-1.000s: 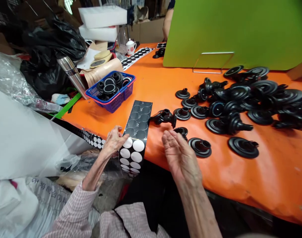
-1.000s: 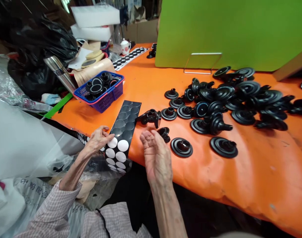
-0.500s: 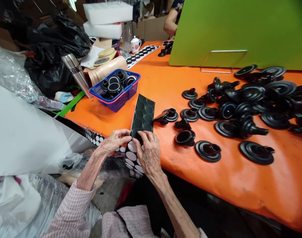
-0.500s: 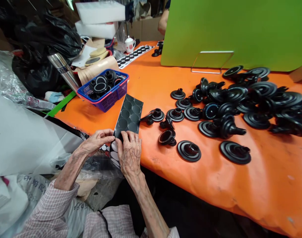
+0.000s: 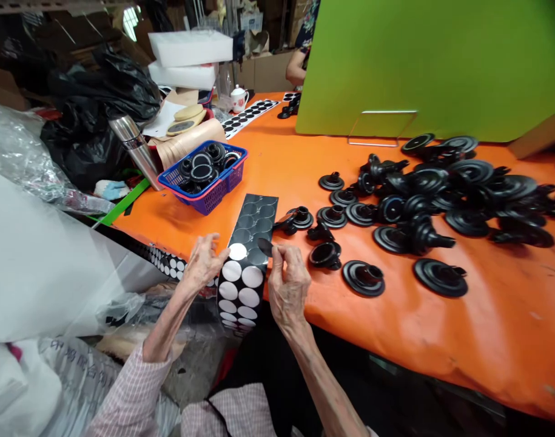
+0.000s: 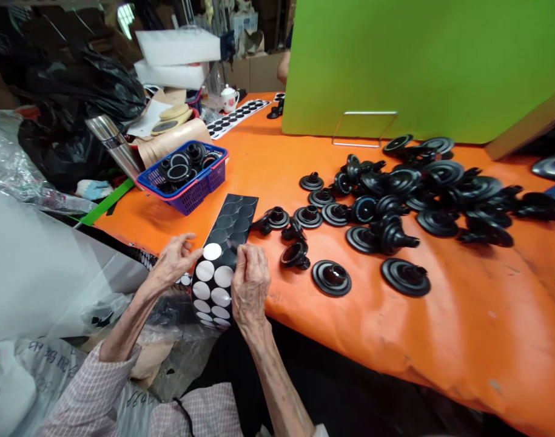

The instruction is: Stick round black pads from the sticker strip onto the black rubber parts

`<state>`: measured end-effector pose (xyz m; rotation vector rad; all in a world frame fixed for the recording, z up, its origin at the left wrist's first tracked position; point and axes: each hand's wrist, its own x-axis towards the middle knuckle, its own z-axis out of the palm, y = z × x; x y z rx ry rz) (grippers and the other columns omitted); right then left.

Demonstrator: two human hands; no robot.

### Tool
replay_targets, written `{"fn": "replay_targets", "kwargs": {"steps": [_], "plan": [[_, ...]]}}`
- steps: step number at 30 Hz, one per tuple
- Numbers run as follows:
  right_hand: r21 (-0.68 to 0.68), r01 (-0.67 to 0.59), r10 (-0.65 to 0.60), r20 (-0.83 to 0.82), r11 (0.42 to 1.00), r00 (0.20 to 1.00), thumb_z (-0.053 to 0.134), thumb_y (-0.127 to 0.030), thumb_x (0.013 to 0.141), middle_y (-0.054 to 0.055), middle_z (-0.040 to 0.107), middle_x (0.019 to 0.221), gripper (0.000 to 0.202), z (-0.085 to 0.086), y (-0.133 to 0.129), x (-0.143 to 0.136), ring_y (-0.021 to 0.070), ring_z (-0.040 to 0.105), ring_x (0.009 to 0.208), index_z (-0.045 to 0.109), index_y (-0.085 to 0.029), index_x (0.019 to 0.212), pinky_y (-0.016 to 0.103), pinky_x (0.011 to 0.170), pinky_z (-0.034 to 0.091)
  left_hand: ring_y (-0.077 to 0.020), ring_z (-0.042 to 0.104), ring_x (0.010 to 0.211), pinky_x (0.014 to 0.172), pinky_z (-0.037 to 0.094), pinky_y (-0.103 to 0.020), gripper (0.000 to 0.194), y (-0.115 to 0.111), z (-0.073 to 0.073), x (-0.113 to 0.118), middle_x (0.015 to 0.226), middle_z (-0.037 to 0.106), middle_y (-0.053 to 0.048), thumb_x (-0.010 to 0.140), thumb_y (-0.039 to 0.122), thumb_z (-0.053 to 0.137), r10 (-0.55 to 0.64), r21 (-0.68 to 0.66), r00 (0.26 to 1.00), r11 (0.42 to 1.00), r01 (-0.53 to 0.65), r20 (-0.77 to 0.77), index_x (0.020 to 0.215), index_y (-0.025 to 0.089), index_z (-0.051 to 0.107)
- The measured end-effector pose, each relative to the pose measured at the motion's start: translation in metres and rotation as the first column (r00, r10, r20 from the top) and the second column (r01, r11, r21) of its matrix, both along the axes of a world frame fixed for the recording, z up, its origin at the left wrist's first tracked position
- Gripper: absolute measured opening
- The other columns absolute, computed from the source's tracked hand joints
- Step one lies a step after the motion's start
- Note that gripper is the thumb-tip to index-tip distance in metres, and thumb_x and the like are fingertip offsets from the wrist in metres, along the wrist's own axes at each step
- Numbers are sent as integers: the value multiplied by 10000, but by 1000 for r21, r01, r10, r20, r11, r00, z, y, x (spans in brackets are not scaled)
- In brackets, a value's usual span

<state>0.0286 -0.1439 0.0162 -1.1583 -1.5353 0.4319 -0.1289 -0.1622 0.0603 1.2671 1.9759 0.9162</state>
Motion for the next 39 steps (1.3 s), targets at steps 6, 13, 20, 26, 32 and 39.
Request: {"fn": "replay_targets", "kwargs": {"steps": [6,13,20,26,32,39], "plan": [[33,-152,145,163,988,976,423,-185,954,88,662,966,235,7,-43,32,192,615,894,655,-210,988,336,795,518,-100,409,592,573,347,-235,293,-19,16,50,646,474,36,755,463,611,-170,-103,851,962,252,497,771,174,567],[-442,-204,-3,-424,873,906,577,-396,887,55,670,974,247,15,-72,89,181,648,869,593,-205,1043,338,794,545,-86,477,607,590,394,-218,245,-11,17,125,718,563,11,728,396,656,-273,-43,644,902,429,714,771,162,599],[-495,19,-321,-534,869,782,647,-452,823,-1,623,789,263,16,-74,140,138,599,709,591,-197,854,264,675,492,-120,544,588,606,437,-265,320,-1,14,182,765,602,-30,832,438,563,-551,63,660,790,610,511,972,163,652],[-471,229,-456,-452,852,767,668,-477,794,-26,578,740,283,16,-77,182,120,539,668,599,-207,846,244,640,434,-267,577,997,926,433,-422,380,24,4,214,1189,557,-146,868,244,497,-460,142,837,845,515,-295,1236,180,565],[-494,112,-348,-417,862,840,669,-471,789,9,607,823,264,16,-87,203,148,575,778,638,-215,847,264,723,468,-297,495,1132,1022,367,-462,234,42,-11,220,1086,601,-134,855,141,480,-571,111,771,778,618,-283,1040,174,620],[-478,71,-238,-300,876,924,630,-443,807,15,639,763,231,34,-87,192,159,585,706,664,-215,825,270,657,486,-125,562,725,674,499,-272,319,13,4,176,834,594,6,754,429,708,-147,-42,390,898,437,909,953,220,573]]}}
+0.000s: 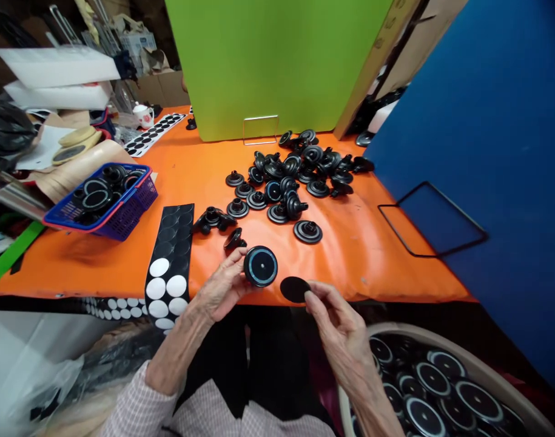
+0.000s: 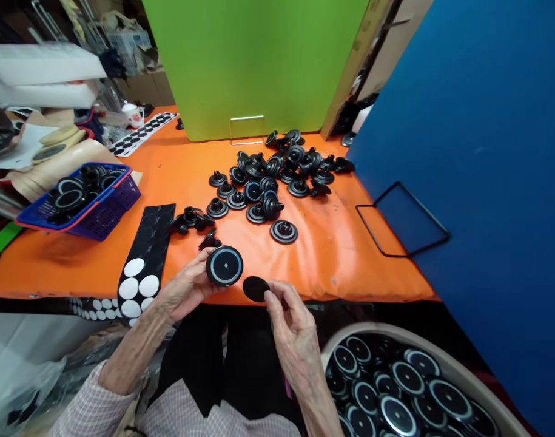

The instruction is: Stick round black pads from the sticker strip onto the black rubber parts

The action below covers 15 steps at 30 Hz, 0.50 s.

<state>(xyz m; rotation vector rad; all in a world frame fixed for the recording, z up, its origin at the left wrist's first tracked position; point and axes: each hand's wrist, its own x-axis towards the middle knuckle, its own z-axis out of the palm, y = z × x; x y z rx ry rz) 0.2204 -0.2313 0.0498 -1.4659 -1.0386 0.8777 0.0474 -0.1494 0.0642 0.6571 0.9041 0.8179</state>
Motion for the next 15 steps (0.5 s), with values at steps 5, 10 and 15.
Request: {"fn": "replay_targets", "kwargs": {"steps": [5,10,15], "plan": [[43,-95,95,18,995,995,654,-342,826,-63,563,670,357,-1,1,-14,120,529,601,542,-267,1156,267,655,469,-150,586,787,629,506,-266,287,-14,-3,-15,910,631,-40,788,422,688,154,-159,976,979,-130,153,909,168,631],[-52,-129,120,-142,990,983,701,-416,782,-25,564,690,239,6,3,-23,120,533,636,592,-212,838,243,610,443,-145,614,815,692,532,-277,269,-25,-5,-24,960,654,-57,792,316,703,72,-37,995,997,-70,75,998,150,652],[-140,-186,126,-356,973,926,731,-470,736,-7,557,728,294,7,10,-33,133,526,707,620,-198,756,251,673,442,-140,639,782,695,551,-294,381,-33,-6,-29,997,653,-42,746,297,741,56,4,998,998,-56,33,1103,205,644]]}}
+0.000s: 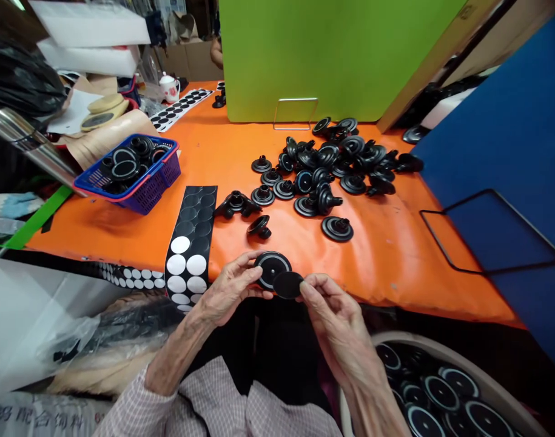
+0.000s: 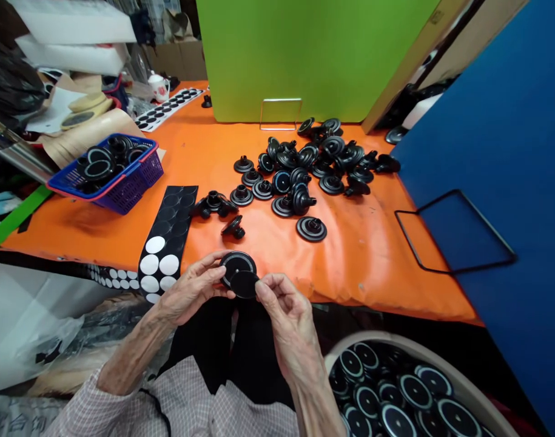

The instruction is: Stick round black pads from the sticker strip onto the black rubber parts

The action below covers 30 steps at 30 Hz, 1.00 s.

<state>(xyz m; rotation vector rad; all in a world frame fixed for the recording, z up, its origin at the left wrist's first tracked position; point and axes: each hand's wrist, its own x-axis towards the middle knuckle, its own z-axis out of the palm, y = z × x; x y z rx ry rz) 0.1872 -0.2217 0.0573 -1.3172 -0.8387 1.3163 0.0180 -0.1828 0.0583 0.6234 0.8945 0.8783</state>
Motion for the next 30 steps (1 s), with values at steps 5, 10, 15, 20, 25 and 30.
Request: {"fn": "replay_targets", "kwargs": {"steps": [5,10,15,20,25,30], "plan": [[63,81,-84,36,995,996,753,-443,710,17,559,919,255,-9,7,-12,167,542,913,655,-207,721,282,806,436,-184,651,877,714,571,-313,363,-5,-4,-4,1075,647,-75,762,251,717,-34,54,999,998,33,6,1117,209,659],[84,128,-134,67,988,989,719,-419,753,35,558,1034,224,-17,5,-20,185,544,1002,664,-207,705,317,866,425,-197,657,917,742,587,-327,363,-9,-8,-6,1119,642,-82,770,203,706,-39,73,999,997,37,32,1130,212,657],[89,138,-148,112,986,983,698,-415,774,44,552,1040,235,-18,4,-26,196,542,1021,653,-198,695,327,870,433,-204,663,923,779,594,-362,388,-11,-10,-7,1137,638,-84,758,191,718,-27,56,999,998,24,44,1139,207,652],[85,144,-155,133,986,979,694,-421,766,50,545,1024,246,-18,7,-30,195,545,999,649,-190,693,323,844,451,-194,667,900,780,594,-366,392,-10,-9,-7,1139,635,-75,738,187,734,-18,34,999,999,16,44,1123,209,665],[86,148,-160,152,985,975,685,-437,763,53,544,1024,266,-18,6,-32,191,549,985,643,-183,694,320,830,461,-187,670,889,775,590,-353,412,-10,-8,-7,1144,646,-81,723,178,742,-5,20,1000,1000,4,26,1127,193,662],[85,154,-167,176,984,970,680,-435,760,53,542,1018,263,-20,8,-34,188,558,970,640,-184,690,318,813,473,-188,680,882,767,587,-338,398,-9,-11,-9,1157,654,-86,749,177,720,-17,41,1000,999,16,18,1143,192,663]]}}
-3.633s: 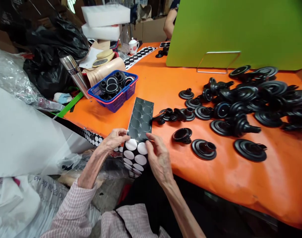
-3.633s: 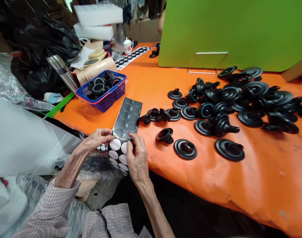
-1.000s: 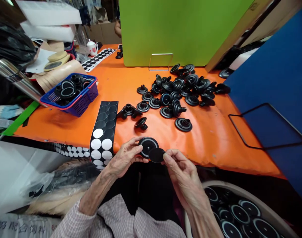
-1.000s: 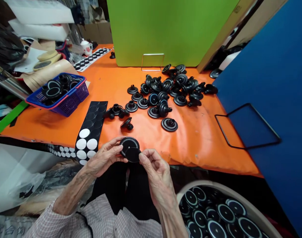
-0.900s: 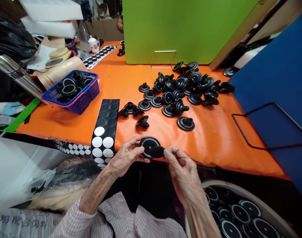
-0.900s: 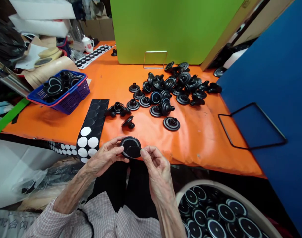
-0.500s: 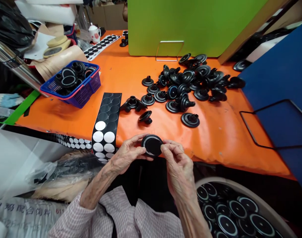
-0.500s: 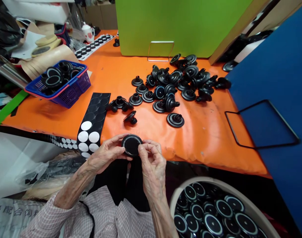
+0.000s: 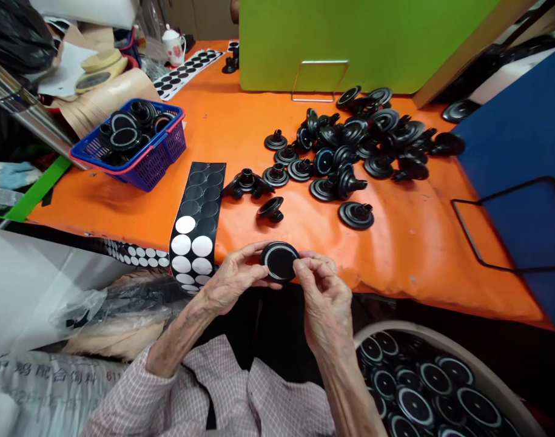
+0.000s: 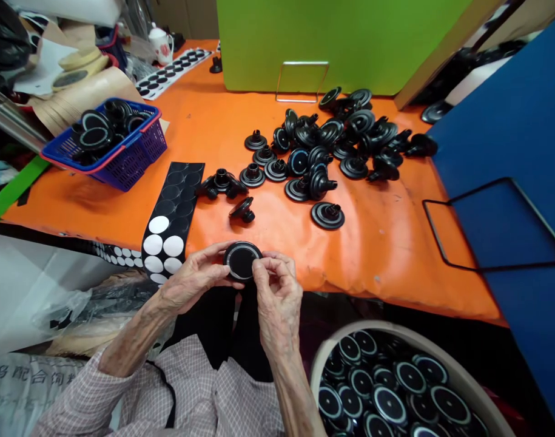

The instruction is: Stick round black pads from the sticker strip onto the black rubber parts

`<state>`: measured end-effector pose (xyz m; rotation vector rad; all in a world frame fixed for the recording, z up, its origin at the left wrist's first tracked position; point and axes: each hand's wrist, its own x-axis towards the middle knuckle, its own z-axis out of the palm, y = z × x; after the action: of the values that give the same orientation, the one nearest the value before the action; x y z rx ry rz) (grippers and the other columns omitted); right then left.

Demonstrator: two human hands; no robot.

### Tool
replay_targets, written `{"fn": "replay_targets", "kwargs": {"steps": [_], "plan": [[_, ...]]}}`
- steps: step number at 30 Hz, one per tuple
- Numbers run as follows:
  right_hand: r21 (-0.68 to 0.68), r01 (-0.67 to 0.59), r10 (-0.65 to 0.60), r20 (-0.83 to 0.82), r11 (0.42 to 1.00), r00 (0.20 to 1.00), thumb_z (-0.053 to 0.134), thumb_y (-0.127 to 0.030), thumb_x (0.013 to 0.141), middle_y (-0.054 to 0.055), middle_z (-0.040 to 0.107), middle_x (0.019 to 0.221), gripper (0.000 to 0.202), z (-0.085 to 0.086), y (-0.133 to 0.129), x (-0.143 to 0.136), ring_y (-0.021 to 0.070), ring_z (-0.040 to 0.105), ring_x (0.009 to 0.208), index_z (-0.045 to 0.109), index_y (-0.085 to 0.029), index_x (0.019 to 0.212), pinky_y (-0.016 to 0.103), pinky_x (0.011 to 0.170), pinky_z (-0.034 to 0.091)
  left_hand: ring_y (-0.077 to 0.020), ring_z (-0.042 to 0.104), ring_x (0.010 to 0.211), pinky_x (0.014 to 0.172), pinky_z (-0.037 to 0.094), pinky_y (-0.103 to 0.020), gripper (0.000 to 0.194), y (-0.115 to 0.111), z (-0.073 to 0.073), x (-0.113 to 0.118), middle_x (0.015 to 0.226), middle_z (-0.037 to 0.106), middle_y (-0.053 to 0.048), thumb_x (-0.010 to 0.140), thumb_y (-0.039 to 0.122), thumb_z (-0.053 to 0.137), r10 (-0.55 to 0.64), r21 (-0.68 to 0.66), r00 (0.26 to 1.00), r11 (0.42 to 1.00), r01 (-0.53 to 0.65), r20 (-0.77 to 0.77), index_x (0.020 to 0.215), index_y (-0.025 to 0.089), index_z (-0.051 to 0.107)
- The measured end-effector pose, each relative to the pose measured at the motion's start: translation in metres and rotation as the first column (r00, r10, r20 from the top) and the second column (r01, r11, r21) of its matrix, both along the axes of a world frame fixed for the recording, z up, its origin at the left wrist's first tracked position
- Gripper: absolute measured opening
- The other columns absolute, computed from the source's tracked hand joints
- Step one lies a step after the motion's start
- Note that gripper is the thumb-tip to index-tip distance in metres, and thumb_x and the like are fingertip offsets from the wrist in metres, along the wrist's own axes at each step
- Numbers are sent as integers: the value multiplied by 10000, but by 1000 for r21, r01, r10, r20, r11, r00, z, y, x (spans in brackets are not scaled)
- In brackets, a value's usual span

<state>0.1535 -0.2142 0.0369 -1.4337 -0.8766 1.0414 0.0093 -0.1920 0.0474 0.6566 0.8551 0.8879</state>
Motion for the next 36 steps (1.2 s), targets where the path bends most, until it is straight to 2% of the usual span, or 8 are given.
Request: {"fn": "replay_targets", "kwargs": {"steps": [8,15,19,23,27,31,34,36], "plan": [[1,-22,21,157,1000,987,619,-433,796,55,545,997,260,0,1,-2,187,574,923,623,-183,722,324,769,489,-206,683,921,793,578,-344,403,-1,-2,-1,1193,658,-95,775,188,700,-16,13,1000,1000,16,-12,1176,209,669],[71,-10,-11,291,997,957,581,-383,844,40,546,944,202,-5,-1,-5,180,575,897,596,-197,764,345,784,497,-222,684,933,772,589,-344,391,-1,-4,-2,1185,661,-102,791,217,694,-23,19,1000,1000,23,-13,1180,194,666],[142,-12,-50,424,990,904,550,-338,880,35,554,913,163,-10,-2,-8,180,579,879,560,-205,785,354,771,497,-216,687,911,753,602,-343,352,-2,-2,0,1139,667,-107,799,261,695,15,9,1000,1000,-15,-26,1132,154,664],[258,-48,-115,579,965,807,520,-260,905,32,561,875,105,-11,-2,-13,170,581,857,519,-209,813,330,745,502,-205,692,853,714,613,-343,373,-2,0,3,1038,675,-85,739,271,755,93,-27,995,995,-94,-47,1068,133,645],[311,-73,-149,633,948,760,492,-224,924,47,573,897,83,-13,-2,-17,167,589,879,501,-212,842,309,724,506,-187,689,821,684,616,-323,372,-2,-1,4,969,669,-56,717,266,773,144,-23,988,989,-145,-56,1038,136,637],[272,-33,-141,594,962,792,503,-287,918,61,586,926,93,-18,-3,-21,184,600,889,510,-213,862,336,728,516,-184,683,824,666,617,-316,352,-5,-2,3,988,657,-56,715,268,772,163,-18,984,986,-165,-64,1011,135,635],[156,28,-94,439,987,893,549,-391,881,73,609,964,207,-20,-5,-23,197,620,865,532,-201,963,369,746,528,-188,676,823,641,612,-310,361,-7,1,2,1029,638,-65,708,288,774,181,-12,980,983,-182,-84,1000,131,631],[51,0,-16,313,999,950,549,-443,873,71,635,961,271,-19,-6,-23,201,633,848,554,-200,992,376,758,529,-186,671,809,626,606,-305,378,-9,3,0,1015,636,-69,713,309,768,186,-8,977,982,-188,-103,1013,127,627]]}}
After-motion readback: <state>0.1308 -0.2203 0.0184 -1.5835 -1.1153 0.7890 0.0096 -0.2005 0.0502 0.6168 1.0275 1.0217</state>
